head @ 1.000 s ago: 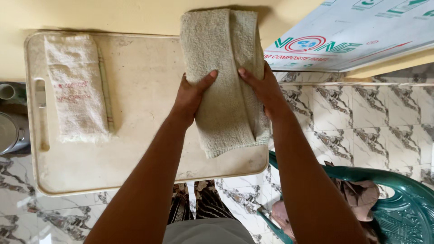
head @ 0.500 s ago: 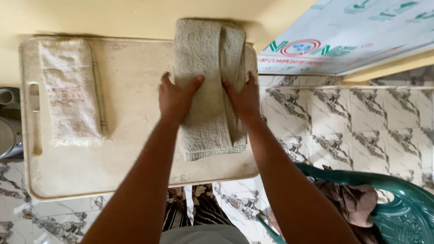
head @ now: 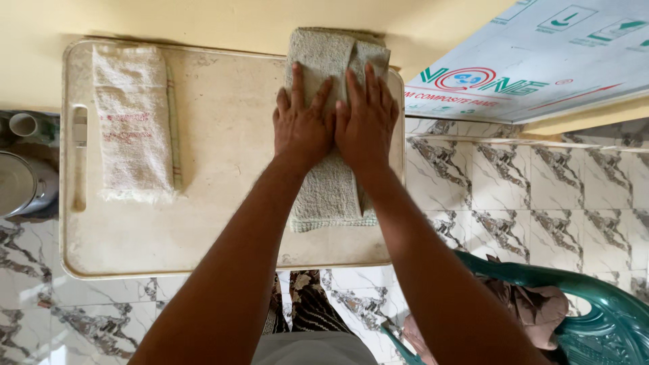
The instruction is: The person folds several towels one by one on a floral-patterned bedsheet and then places them on a white plastic tray. The towels include a beige towel, a green and white striped towel, and a white towel with red text. The person smooths and folds each towel neatly before stacking them.
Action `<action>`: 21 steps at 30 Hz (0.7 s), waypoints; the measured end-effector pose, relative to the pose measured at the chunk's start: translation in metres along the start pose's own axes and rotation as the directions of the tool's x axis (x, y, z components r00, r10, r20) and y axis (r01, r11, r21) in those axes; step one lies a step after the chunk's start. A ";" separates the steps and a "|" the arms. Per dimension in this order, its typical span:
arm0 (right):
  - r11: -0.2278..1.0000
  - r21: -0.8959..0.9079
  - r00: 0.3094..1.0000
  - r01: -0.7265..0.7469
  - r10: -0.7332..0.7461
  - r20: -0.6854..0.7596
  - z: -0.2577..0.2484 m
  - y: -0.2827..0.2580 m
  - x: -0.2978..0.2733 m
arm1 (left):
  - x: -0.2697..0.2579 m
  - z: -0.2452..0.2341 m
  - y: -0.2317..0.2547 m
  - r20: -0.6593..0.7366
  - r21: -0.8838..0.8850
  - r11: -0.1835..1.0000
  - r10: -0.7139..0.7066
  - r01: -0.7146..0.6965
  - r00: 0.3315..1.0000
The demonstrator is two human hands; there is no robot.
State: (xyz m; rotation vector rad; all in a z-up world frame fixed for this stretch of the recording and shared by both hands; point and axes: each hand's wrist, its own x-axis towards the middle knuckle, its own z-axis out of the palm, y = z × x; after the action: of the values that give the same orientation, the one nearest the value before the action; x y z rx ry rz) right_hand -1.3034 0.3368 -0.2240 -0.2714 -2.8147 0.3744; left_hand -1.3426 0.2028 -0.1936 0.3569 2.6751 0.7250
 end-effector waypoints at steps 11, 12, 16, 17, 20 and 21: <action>0.959 0.097 0.962 0.265 -0.257 -0.095 -0.030 -0.062 -0.017 | -0.030 -0.024 -0.179 -0.578 -0.323 0.931 -0.336 0.170 0.743; 0.945 0.155 0.956 0.288 -0.274 -0.108 -0.021 -0.082 -0.023 | -0.035 -0.029 -0.208 -0.601 -0.338 0.907 -0.413 0.251 0.684; 0.886 0.453 0.963 0.094 -0.196 0.185 0.029 -0.169 -0.055 | -0.050 -0.050 -0.296 -0.520 -0.236 0.806 -0.577 0.543 0.630; 0.891 0.454 0.957 0.025 -0.153 0.247 0.041 -0.186 -0.063 | -0.052 -0.051 -0.308 -0.486 -0.202 0.805 -0.577 0.558 0.656; 0.895 0.426 0.910 -0.135 -0.058 0.410 0.080 -0.230 -0.072 | -0.059 -0.051 -0.325 -0.413 -0.156 0.782 -0.606 0.603 0.680; 0.897 0.404 0.889 -0.179 -0.028 0.457 0.090 -0.238 -0.073 | -0.061 -0.051 -0.326 -0.393 -0.153 0.774 -0.619 0.615 0.681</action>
State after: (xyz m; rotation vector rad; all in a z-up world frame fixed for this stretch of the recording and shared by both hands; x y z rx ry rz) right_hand -1.2973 0.0741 -0.2592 -0.2168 -3.0497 1.2165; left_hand -1.3560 -0.1128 -0.3076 -0.7892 2.8863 0.6341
